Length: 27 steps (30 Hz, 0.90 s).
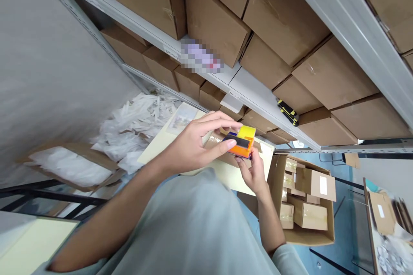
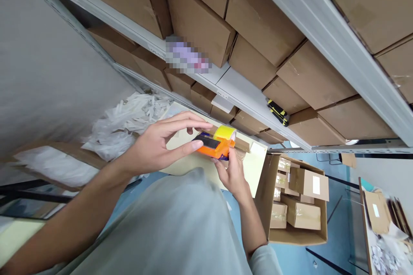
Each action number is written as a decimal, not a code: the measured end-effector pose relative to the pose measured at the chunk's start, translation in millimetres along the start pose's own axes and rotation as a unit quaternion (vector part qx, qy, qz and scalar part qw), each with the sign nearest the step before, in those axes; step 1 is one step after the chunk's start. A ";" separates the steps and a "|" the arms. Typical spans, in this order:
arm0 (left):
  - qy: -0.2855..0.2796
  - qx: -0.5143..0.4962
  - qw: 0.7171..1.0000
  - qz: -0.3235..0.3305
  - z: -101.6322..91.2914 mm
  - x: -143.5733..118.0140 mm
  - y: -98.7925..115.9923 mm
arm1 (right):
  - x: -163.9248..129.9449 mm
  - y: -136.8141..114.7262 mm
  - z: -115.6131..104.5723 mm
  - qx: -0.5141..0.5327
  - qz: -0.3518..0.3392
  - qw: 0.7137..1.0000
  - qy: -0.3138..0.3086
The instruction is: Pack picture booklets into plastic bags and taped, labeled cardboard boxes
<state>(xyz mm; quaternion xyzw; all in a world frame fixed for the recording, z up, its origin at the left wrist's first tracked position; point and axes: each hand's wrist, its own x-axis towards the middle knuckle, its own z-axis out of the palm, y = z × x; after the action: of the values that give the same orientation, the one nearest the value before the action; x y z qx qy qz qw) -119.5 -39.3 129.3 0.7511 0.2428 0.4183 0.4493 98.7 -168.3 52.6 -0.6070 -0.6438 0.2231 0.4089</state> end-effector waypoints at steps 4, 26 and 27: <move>-0.026 0.014 0.999 0.028 -4.7 -0.5 11.6 | -3.0 -3.7 -15.0 -0.061 -0.069 0.996 -0.005; 0.004 0.157 0.975 0.160 12.4 -9.9 32.8 | -21.4 -13.5 -44.6 -0.139 -0.157 0.977 0.033; 0.012 0.166 0.972 0.163 12.6 -13.3 32.3 | -20.7 -13.5 -45.9 -0.148 -0.162 0.975 0.034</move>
<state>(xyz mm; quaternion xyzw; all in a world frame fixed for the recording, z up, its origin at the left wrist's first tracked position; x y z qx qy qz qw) -116.2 -70.5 149.1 0.8398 0.1882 0.4486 0.2411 125.8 -200.1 83.8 -0.5555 -0.7452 0.0355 0.3672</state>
